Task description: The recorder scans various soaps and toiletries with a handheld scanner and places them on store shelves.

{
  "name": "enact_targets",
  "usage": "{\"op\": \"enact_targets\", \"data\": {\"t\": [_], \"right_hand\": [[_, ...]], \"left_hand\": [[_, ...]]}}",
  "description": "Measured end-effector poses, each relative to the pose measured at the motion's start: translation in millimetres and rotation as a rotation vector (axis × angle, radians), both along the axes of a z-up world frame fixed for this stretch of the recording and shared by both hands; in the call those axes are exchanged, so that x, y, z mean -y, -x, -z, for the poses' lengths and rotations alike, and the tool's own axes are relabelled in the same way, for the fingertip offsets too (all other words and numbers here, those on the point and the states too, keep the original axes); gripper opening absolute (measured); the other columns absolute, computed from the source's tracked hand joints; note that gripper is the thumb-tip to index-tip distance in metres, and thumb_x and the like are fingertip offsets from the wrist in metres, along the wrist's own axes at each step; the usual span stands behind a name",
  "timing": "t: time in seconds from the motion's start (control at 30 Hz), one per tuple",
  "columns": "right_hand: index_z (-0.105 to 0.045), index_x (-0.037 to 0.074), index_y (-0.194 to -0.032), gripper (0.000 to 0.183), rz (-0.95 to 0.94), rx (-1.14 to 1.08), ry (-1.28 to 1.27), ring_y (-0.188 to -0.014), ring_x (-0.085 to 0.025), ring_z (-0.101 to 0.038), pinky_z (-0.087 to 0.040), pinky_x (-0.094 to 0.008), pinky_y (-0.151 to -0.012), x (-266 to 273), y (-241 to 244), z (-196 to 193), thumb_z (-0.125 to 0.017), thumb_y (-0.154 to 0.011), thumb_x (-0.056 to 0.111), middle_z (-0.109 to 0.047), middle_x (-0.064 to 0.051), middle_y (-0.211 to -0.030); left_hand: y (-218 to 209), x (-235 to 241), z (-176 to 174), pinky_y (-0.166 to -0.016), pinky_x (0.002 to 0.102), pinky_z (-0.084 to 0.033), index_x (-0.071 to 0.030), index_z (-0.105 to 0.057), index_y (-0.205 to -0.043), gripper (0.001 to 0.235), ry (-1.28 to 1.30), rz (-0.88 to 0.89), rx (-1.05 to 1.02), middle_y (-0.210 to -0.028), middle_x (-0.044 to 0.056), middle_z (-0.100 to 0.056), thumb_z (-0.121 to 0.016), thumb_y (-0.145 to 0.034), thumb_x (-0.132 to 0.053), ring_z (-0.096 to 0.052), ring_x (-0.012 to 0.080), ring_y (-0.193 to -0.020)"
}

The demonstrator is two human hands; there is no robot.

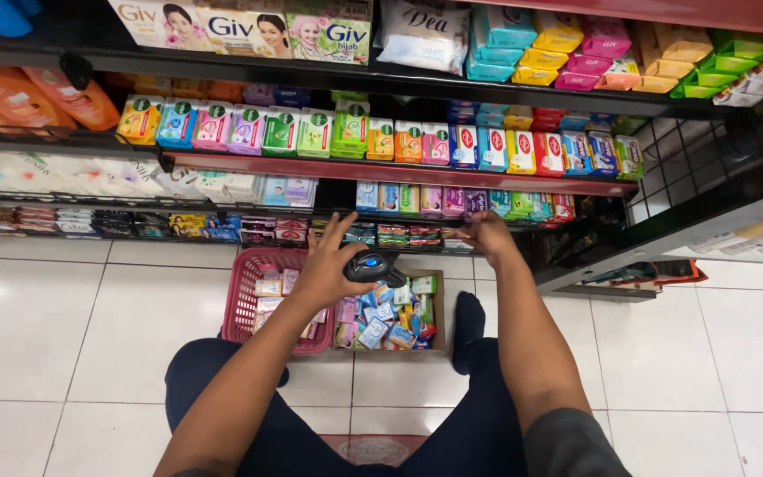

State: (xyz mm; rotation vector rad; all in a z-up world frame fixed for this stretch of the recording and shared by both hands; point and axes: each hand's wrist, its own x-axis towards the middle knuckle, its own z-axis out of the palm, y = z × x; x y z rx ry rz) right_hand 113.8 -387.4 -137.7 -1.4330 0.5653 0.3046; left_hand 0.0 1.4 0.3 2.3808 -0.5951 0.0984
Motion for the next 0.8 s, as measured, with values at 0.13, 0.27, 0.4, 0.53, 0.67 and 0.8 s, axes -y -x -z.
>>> {"op": "enact_targets", "data": {"t": [0.13,0.27,0.4,0.53,0.67,0.8], "right_hand": [[-0.050,0.014,-0.108,0.034,0.010,0.040,-0.071,-0.099,-0.027,-0.073,-0.062,-0.046,-0.088,-4,5,-17,-0.048,-0.087,-0.013,-0.066,-0.010,-0.106],[-0.049,0.013,-0.109,0.014,0.054,-0.039,-0.053,-0.094,-0.028,-0.070,-0.061,-0.044,-0.086,-2,6,-15,-0.044,-0.099,0.004,-0.064,-0.013,-0.108],[-0.053,0.011,-0.115,0.031,0.036,0.035,0.016,-0.097,-0.026,-0.070,-0.062,-0.045,-0.089,11,1,14,-0.052,-0.089,-0.005,-0.063,-0.010,-0.105],[-0.059,0.008,-0.114,0.020,-0.010,-0.062,0.246,-0.092,-0.029,-0.068,-0.058,-0.050,-0.081,8,4,20,-0.056,-0.095,0.009,-0.066,-0.012,-0.102],[-0.081,0.012,-0.099,0.024,-0.362,0.241,0.917,-0.098,-0.032,-0.074,-0.057,-0.042,-0.087,9,2,50,-0.062,-0.085,0.015,-0.078,-0.017,-0.103],[-0.078,0.011,-0.109,0.029,-0.499,0.280,1.015,-0.106,-0.037,-0.070,-0.055,-0.045,-0.091,-8,7,24,-0.065,-0.084,0.017,-0.075,-0.019,-0.110]], "left_hand": [[0,-1,3,-0.115,0.079,-0.010,-0.011,-0.075,-0.111,0.068,0.001,0.005,0.001,-0.162,0.014,-0.031,-0.094,-0.057,-0.048,-0.020,0.0433,-0.154],[2,0,0,-0.115,0.079,-0.010,-0.012,-0.075,-0.110,0.067,-0.011,0.004,-0.008,-0.161,0.013,-0.031,-0.094,-0.058,-0.049,-0.020,0.0429,-0.153],[1,0,-2,-0.115,0.078,-0.009,-0.012,-0.076,-0.109,0.066,-0.020,0.001,-0.027,-0.162,0.013,-0.031,-0.094,-0.057,-0.049,-0.019,0.0424,-0.154],[2,0,-1,-0.115,0.078,-0.009,-0.012,-0.076,-0.109,0.066,-0.014,0.008,-0.027,-0.162,0.013,-0.031,-0.093,-0.058,-0.048,-0.019,0.0425,-0.154],[2,2,-3,-0.115,0.078,-0.009,-0.012,-0.076,-0.110,0.066,-0.023,0.007,-0.030,-0.161,0.013,-0.031,-0.093,-0.058,-0.048,-0.019,0.0424,-0.154],[3,0,-1,-0.116,0.076,-0.010,-0.012,-0.075,-0.110,0.066,-0.024,0.008,-0.023,-0.162,0.013,-0.031,-0.094,-0.058,-0.048,-0.019,0.0424,-0.154]]}}
